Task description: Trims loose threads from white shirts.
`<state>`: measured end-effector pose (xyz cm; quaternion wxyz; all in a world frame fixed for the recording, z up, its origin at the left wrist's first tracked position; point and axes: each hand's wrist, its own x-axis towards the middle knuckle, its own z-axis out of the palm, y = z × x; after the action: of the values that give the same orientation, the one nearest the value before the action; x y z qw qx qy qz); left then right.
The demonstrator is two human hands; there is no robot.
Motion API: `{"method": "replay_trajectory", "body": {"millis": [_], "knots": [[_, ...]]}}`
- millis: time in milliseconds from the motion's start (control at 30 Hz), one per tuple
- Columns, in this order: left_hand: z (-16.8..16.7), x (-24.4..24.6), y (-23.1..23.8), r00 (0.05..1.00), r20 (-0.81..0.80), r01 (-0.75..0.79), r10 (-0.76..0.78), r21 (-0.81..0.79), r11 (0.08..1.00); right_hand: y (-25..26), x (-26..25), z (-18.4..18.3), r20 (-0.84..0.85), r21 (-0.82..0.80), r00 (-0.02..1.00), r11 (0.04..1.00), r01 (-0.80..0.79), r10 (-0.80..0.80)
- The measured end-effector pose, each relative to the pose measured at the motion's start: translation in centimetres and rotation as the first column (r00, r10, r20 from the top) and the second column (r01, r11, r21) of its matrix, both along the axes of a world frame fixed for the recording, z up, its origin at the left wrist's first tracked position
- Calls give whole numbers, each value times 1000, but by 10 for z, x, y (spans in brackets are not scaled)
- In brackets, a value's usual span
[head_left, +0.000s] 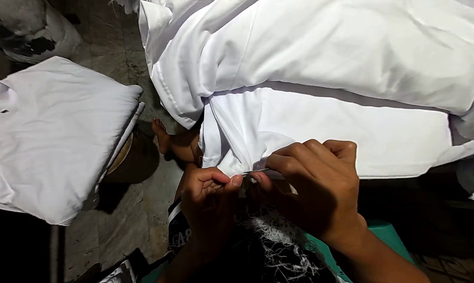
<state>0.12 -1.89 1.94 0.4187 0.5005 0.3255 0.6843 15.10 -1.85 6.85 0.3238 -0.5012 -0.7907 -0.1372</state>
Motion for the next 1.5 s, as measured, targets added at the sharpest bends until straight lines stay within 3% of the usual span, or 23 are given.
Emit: {"method": "replay_trajectory", "body": {"millis": [267,367,467,533,667,800,967,1167,1300,1400,1500], "knots": [[-4,4,1,994,-93,-47,54,78,996,10,3,-4,-208,-162,970,974,-159,124],[-6,3,4,992,-101,-64,72,80,995,-1,3,2,-458,-268,845,864,-427,276],[-12,5,10,990,-119,-57,70,114,992,-17,-4,13,-523,-283,769,775,-564,368],[-15,5,14,983,-158,-62,89,167,984,-20,-2,11,-477,-307,816,808,-504,327],[-15,4,18,975,-127,-162,183,164,973,-16,6,-9,-315,-304,940,924,-233,134],[-10,-3,12,969,-225,-75,106,145,987,-14,4,-19,-209,-232,978,970,-78,28],[-9,-4,9,951,-291,-43,102,202,979,-12,-8,-21,-237,-229,971,969,-92,36],[-8,-6,8,986,-169,32,-11,122,992,-6,-9,-21,-221,-214,973,971,-110,62],[-9,-4,8,994,-54,95,-90,101,990,-10,-3,-17,-315,-226,948,966,-126,50],[-15,3,16,997,-78,10,1,147,989,-12,1,-15,-347,-205,937,972,-116,39],[-17,4,22,981,-96,-148,168,185,971,-14,-2,-17,-257,-199,966,977,-75,22]]}}
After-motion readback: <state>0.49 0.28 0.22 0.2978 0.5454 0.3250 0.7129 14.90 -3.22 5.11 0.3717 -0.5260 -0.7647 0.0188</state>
